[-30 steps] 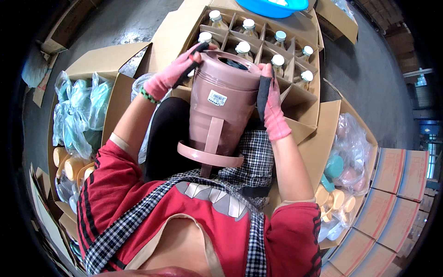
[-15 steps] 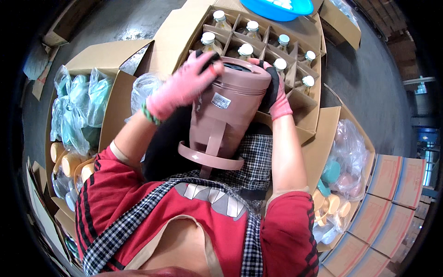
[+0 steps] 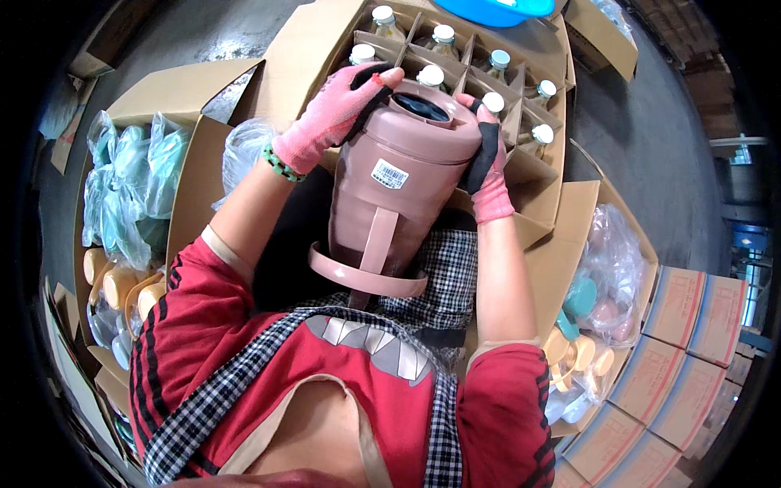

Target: The person sits on the floor and packs thermos flasks into cardboard boxes. They unwrap the flasks from plastic, remove the lids, place the inner glass bottles into the outer containers, and reassemble them before placing them into the boxes.

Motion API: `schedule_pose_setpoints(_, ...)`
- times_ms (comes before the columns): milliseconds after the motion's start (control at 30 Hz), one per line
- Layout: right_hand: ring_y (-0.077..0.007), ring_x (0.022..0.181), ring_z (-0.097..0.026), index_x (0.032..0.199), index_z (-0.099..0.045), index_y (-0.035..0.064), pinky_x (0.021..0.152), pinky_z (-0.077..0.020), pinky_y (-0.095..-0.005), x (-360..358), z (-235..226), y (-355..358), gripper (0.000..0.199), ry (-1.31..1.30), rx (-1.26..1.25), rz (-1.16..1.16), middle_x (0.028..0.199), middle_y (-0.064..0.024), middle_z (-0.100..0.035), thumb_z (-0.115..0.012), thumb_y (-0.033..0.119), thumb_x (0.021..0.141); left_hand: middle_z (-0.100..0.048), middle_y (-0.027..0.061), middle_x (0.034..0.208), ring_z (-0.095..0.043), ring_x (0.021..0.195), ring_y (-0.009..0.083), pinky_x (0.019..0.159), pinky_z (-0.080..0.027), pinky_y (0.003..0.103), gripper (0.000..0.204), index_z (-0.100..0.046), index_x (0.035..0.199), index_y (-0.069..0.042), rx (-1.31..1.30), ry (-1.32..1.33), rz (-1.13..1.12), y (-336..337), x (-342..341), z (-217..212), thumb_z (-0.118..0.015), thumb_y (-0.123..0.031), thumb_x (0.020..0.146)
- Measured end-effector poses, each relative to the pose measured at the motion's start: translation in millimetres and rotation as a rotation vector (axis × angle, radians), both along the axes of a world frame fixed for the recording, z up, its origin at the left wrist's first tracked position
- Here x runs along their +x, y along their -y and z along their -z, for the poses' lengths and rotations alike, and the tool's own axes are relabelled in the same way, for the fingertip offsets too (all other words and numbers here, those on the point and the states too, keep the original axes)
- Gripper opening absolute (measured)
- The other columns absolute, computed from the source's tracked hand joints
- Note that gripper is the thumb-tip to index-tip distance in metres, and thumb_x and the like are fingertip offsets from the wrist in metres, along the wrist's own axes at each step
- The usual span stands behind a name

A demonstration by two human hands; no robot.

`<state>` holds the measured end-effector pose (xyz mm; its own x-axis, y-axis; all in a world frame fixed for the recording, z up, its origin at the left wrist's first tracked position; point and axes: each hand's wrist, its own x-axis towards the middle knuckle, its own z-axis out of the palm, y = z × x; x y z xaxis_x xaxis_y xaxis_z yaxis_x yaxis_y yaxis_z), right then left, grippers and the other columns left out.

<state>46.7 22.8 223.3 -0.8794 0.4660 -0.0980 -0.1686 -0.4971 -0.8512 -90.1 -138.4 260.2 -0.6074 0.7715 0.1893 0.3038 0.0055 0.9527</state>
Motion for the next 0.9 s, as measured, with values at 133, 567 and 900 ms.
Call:
schedule_pose_setpoints(133, -0.0187, 0.09, -0.052, 0.11, -0.046, 0.0008, 0.084, -0.0398, -0.0285, 6.5, 7.6, 3.8, 0.042, 0.054, 0.078, 0.074, 0.101, -0.0112, -0.054, -0.044, 0.035, 0.087, -0.059, 0.0065, 0.083, -0.051, 0.075, 0.0107, 0.07, -0.041, 0.024, 0.043, -0.058, 0.096, 0.001, 0.03, 0.169, 0.158, 0.1, -12.6, 17.3, -0.049, -0.039, 0.083)
schedule_pose_setpoints(567, -0.017, 0.092, -0.051, 0.104, -0.052, -0.0016, 0.085, -0.0379, -0.0285, -3.0, -5.5, 6.4, 0.061, 0.217, 0.227, 0.131, 0.103, -0.0118, -0.055, -0.036, 0.054, 0.085, -0.058, 0.0067, 0.095, -0.054, 0.083, 0.0097, 0.075, -0.042, 0.021, 0.048, -0.051, 0.113, -0.002, 0.033, 0.26, 0.061, -5.5, -14.9, 45.5, -0.046, -0.041, 0.086)
schedule_pose_setpoints(900, -0.016, 0.091, -0.049, 0.105, -0.053, 0.0016, 0.086, -0.0353, -0.0296, -4.4, -29.1, 46.5, 0.057, 0.233, 0.518, 0.191, 0.096, -0.0078, -0.054, -0.041, 0.053, 0.084, -0.059, 0.0082, 0.092, -0.053, 0.086, 0.0155, 0.078, -0.041, 0.026, 0.049, -0.054, 0.103, 0.003, 0.14, 0.625, 0.109, -0.9, -37.4, 71.3, -0.043, -0.041, 0.087)
